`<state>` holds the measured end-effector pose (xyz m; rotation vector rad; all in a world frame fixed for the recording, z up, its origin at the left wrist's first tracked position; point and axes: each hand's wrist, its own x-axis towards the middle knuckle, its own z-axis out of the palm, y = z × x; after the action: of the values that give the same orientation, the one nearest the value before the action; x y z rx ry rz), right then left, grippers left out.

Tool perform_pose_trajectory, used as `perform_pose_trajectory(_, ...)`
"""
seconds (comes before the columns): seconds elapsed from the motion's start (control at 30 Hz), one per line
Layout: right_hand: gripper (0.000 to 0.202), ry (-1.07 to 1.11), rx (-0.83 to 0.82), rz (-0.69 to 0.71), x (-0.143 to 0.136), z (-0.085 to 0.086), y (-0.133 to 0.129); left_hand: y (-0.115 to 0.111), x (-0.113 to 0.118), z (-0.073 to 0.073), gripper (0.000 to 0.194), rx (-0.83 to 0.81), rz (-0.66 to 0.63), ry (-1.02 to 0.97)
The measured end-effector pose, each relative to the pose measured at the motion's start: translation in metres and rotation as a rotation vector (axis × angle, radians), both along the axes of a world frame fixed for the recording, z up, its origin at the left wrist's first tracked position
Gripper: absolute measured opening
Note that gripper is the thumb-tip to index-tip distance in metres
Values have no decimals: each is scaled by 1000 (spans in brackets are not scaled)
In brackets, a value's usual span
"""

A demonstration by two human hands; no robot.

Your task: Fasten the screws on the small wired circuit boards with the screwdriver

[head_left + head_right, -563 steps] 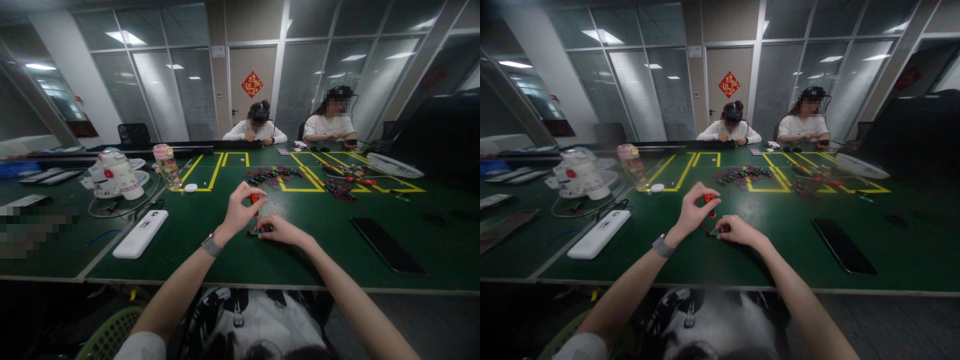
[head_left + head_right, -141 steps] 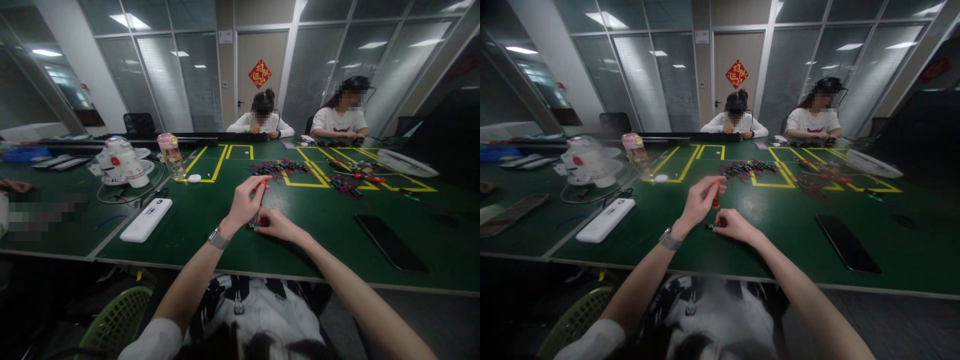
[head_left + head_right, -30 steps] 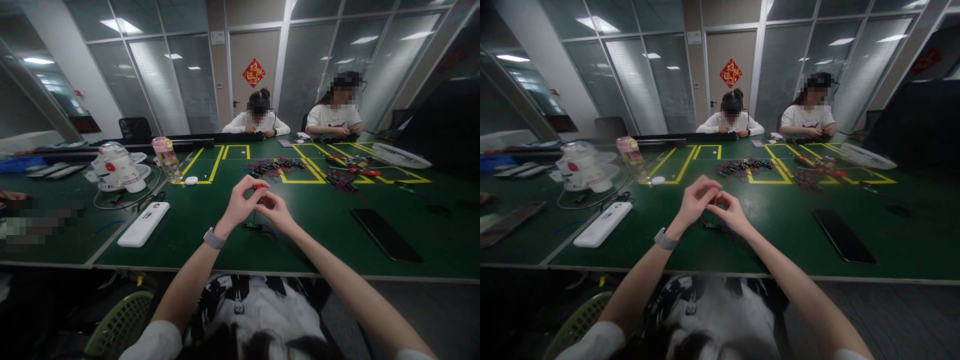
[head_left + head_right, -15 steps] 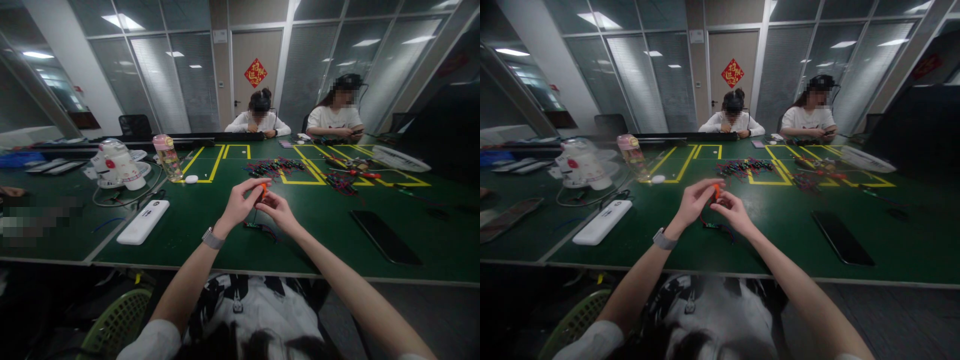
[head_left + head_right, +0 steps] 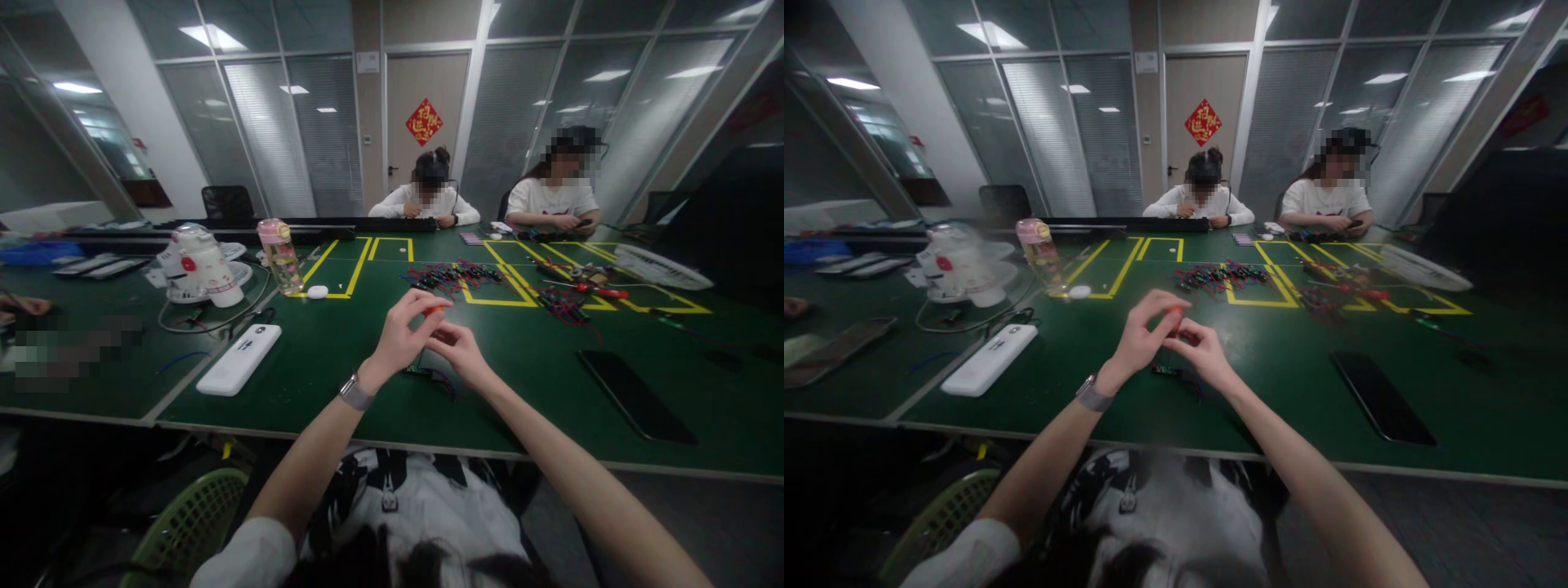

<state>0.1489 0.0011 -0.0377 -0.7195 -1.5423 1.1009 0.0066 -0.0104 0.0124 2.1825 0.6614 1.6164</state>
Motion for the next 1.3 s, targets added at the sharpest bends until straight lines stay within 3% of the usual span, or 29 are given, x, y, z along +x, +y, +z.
perform_pose_trajectory(0.17, 30, -15, 17, -16, 2, -1, 0, 1, -3, 0, 21, -155, -108, -47)
perform_pose_trajectory(0.4, 35, 10, 8, 30, -4, -6, -1, 6, -2, -2, 9, -43, 53, -39)
perform_pose_trajectory(0.53, 31, -52, 21, 1, -2, -6, 2, 4, -2, -1, 15, -2, 74, 41)
perform_pose_trajectory(0.7, 31, -451, 178, 14, 5, -8, 2, 6, -4, -4, 27, -6, 84, 89)
perform_pose_trajectory(0.83, 19, -716, 174, 65, 7, -14, 2, 12, -6, -7, 28, -44, 169, 64)
perform_pose_trajectory(1.3, 12, -723, 147, 76, 8, -15, 2, 17, -9, -10, 28, -83, 249, 2)
